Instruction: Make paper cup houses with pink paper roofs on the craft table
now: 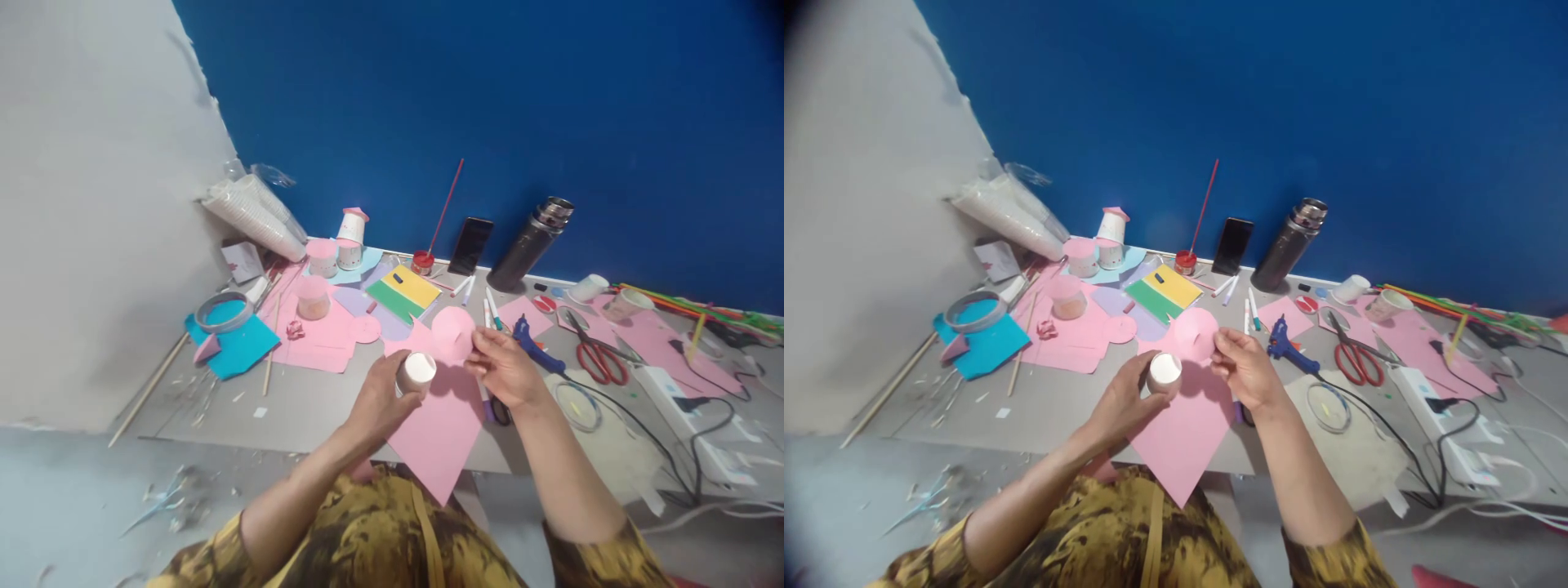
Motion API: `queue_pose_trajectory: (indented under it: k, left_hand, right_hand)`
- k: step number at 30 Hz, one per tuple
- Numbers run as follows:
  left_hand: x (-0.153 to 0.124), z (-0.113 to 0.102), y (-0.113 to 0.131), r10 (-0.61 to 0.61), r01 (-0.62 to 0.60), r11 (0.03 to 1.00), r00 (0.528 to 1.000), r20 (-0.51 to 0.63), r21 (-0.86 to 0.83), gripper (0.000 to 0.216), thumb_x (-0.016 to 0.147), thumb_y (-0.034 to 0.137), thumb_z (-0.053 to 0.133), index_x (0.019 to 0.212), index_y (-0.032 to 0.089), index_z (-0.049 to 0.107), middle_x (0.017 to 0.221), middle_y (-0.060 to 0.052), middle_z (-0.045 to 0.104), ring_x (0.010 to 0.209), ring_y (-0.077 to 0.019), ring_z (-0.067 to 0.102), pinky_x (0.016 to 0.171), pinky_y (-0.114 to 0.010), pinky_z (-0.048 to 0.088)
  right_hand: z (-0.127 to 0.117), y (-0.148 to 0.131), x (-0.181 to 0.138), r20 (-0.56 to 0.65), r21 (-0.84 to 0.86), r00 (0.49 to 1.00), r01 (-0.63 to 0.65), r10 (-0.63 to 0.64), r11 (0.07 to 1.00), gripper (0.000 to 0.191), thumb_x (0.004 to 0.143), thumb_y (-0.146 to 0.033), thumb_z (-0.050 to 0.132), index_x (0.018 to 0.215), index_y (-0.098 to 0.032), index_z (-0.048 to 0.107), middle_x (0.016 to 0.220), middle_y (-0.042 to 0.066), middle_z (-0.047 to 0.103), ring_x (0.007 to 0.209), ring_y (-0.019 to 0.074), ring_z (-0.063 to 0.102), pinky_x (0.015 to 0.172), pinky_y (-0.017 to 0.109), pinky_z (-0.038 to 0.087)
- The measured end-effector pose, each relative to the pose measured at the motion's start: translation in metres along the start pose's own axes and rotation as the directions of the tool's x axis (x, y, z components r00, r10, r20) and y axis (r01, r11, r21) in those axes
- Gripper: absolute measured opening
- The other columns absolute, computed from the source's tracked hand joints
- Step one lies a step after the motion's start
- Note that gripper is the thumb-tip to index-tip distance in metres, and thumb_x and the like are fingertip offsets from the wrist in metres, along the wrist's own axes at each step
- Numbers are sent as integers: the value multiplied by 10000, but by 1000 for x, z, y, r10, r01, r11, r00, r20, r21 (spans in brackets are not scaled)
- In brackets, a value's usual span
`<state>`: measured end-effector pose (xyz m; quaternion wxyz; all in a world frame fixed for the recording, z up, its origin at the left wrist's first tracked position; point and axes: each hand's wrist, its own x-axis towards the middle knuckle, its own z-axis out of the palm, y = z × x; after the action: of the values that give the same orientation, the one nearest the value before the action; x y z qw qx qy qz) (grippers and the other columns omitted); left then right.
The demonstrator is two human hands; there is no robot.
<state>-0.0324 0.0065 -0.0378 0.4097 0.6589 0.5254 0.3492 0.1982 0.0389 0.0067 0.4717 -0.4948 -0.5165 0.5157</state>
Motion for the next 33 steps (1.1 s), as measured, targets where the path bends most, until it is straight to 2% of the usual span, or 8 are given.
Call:
queue_pose_trajectory:
  k: [3, 5, 7, 10, 14, 19, 26, 33]
  left_hand:
    - [-4, -14, -1, 37, -36, 998, 999, 30, -46, 838, 680, 200, 756, 1479, 196, 504, 1505, -166, 545, 1326, -329, 546, 1135, -527, 418]
    - [-5, -30, 6, 50, -50, 994, 999, -2, -95, 620, 744, 243, 718, 1356, 215, 629, 1410, -133, 619, 1192, -284, 616, 1039, -460, 490]
    - [-3, -44, 18, -19, 13, 987, 999, -36, -158, 309, 840, 317, 650, 1113, 213, 751, 1139, -94, 721, 947, -220, 652, 836, -360, 532]
    - [6, -54, 35, -141, 155, 926, 988, 67, -344, 281, 871, 427, 643, 920, 177, 761, 771, -36, 667, 602, -120, 513, 548, -246, 397]
    - [16, -50, 38, -156, 295, 758, 948, 278, -582, 411, 794, 555, 747, 736, 159, 653, 500, 59, 411, 447, -56, 290, 449, -207, 166]
    - [20, -43, 28, -205, 334, 687, 941, 269, -645, 376, 658, 427, 864, 695, 154, 608, 561, 51, 469, 428, -30, 313, 428, -196, 147]
    - [17, -41, 22, -266, 363, 729, 932, 248, -580, 318, 720, 409, 768, 672, 160, 576, 600, 19, 546, 403, -27, 355, 392, -173, 152]
    - [12, -36, 18, -280, 410, 675, 911, 301, -614, 331, 720, 405, 776, 672, 176, 542, 528, 47, 503, 388, -30, 346, 386, -162, 171]
  right_hand:
    - [7, -1, -18, 21, 225, 992, -124, 122, 967, 418, 737, -567, 856, 773, -219, 628, 657, -33, 537, 524, 88, 421, 443, 205, 323]
    - [13, -3, -24, 64, 382, 974, -223, 215, 897, 389, 689, -465, 921, 776, -210, 641, 646, -43, 532, 521, 74, 417, 434, 180, 313]
    - [18, -5, -26, 121, 470, 953, -300, 276, 830, 383, 649, -391, 956, 762, -194, 647, 634, -50, 519, 525, 61, 411, 435, 158, 296]
    - [24, -10, -25, 188, 448, 934, -356, 302, 820, 383, 647, -385, 958, 724, -166, 653, 605, -51, 494, 522, 50, 379, 433, 145, 256]
    - [31, -11, -23, 184, 383, 932, -360, 312, 851, 403, 636, -421, 956, 724, -158, 663, 576, -51, 485, 515, 54, 380, 427, 154, 239]
    - [37, -2, -18, 90, 344, 945, -325, 313, 881, 441, 576, -426, 972, 784, -163, 686, 595, -53, 524, 515, 62, 419, 420, 163, 251]
    - [40, 6, -15, 3, 231, 965, -254, 261, 939, 446, 612, -445, 933, 883, -159, 722, 587, -58, 556, 494, 67, 455, 410, 175, 264]
    - [41, 11, -16, -6, 100, 979, -203, 205, 974, 475, 640, -508, 881, 909, -154, 713, 585, -52, 563, 508, 81, 466, 448, 205, 286]
